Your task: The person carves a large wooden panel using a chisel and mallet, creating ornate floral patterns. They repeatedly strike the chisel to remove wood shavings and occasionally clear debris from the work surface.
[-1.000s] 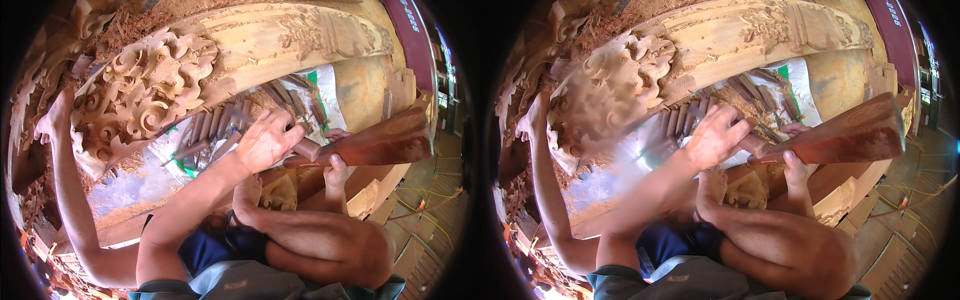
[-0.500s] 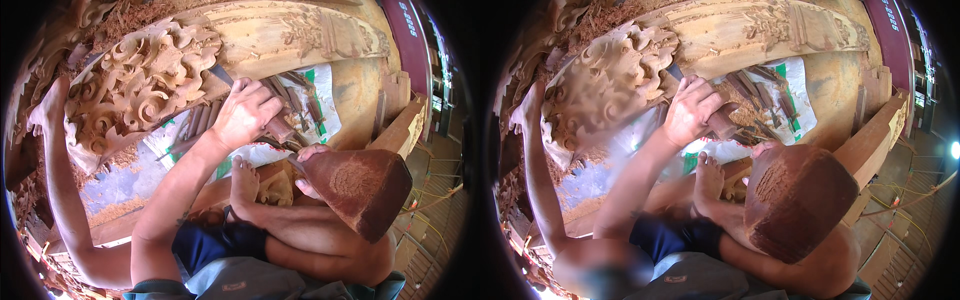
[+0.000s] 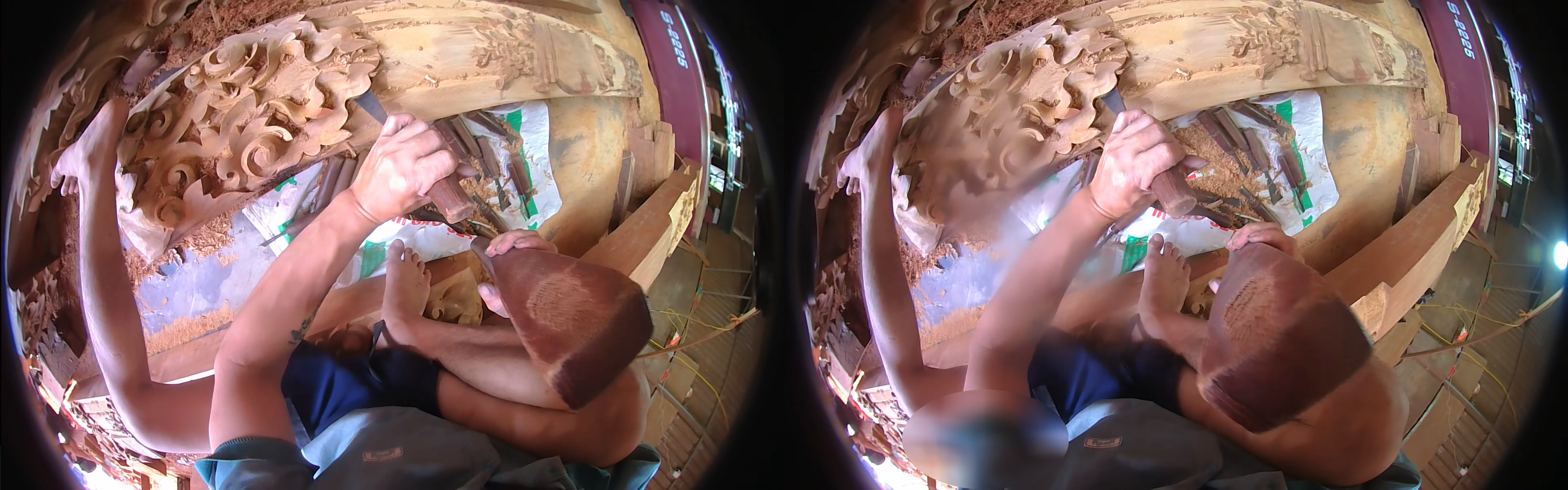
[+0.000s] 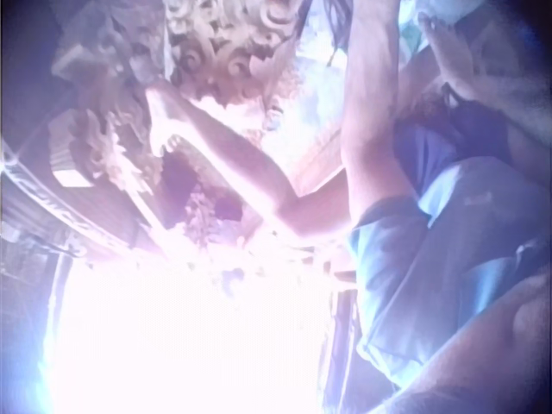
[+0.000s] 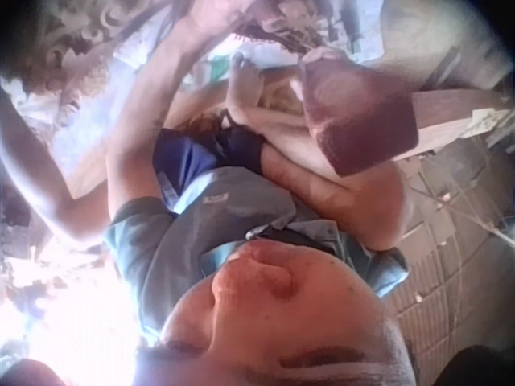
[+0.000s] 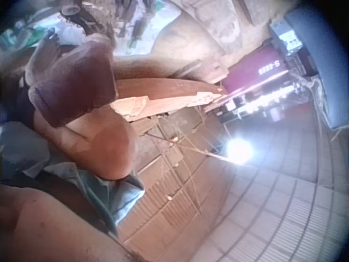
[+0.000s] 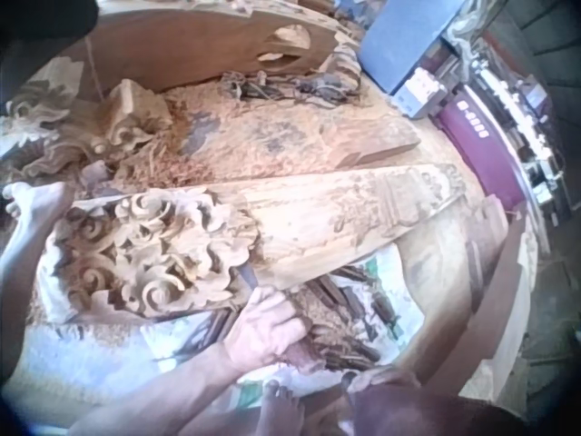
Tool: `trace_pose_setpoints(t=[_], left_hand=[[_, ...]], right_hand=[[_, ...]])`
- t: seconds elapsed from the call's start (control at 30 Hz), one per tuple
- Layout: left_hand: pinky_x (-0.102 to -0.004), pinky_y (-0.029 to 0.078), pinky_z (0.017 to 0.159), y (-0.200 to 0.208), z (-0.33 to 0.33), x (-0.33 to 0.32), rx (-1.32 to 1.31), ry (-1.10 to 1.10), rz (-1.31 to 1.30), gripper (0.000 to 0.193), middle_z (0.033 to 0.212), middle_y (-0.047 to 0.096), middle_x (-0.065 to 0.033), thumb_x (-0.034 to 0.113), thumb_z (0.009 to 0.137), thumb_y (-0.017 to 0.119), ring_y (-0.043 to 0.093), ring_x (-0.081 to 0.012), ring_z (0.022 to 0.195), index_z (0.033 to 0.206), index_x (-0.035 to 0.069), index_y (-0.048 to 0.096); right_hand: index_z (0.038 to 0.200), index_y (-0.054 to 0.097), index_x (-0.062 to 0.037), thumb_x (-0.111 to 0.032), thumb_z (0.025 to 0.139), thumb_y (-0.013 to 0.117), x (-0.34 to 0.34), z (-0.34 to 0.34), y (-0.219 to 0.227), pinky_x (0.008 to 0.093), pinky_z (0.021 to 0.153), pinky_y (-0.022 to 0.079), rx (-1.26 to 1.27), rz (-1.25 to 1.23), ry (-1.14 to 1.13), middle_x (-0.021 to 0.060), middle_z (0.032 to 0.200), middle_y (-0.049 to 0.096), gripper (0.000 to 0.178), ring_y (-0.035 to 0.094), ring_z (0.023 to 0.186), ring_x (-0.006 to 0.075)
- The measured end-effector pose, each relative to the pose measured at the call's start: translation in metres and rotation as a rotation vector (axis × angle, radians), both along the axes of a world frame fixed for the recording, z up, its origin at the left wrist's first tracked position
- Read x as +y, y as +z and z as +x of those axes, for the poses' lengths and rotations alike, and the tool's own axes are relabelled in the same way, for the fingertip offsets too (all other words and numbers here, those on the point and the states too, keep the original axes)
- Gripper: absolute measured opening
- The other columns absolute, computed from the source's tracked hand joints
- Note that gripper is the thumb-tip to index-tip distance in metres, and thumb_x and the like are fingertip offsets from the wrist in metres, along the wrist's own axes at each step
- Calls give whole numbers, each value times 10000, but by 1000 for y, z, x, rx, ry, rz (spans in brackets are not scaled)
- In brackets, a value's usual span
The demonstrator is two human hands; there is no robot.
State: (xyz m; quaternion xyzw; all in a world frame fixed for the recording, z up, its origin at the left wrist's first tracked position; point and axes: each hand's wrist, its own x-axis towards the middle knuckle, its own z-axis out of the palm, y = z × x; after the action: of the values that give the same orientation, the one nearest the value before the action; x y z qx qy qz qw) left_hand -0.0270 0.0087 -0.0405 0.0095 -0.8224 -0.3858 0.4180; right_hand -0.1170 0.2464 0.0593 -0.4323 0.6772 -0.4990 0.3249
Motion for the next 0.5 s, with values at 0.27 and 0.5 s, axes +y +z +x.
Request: trace_pose_setpoints(t=[0.27, 0.5], left_hand=[[-387, 418, 830, -10, 3, -9, 20, -8, 96, 248, 806, 593, -41, 148, 655, 778, 594, -246, 839, 867, 138, 651], [-414, 437, 847, -6, -4, -4, 60, 118, 186, 289, 878, 614, -62, 129, 632, 805, 596, -274, 900, 885, 128, 666]], right_hand=[[1110, 578, -54, -295, 798, 780, -24, 6, -13, 290, 676, 521, 540, 71, -67, 58, 958, 607, 443, 611, 779, 207], [1160, 549, 44, -299, 680, 900, -40, 6, -6, 389, 729, 559, 568, 142, -144, 168, 909, 695, 686, 698, 804, 278]])
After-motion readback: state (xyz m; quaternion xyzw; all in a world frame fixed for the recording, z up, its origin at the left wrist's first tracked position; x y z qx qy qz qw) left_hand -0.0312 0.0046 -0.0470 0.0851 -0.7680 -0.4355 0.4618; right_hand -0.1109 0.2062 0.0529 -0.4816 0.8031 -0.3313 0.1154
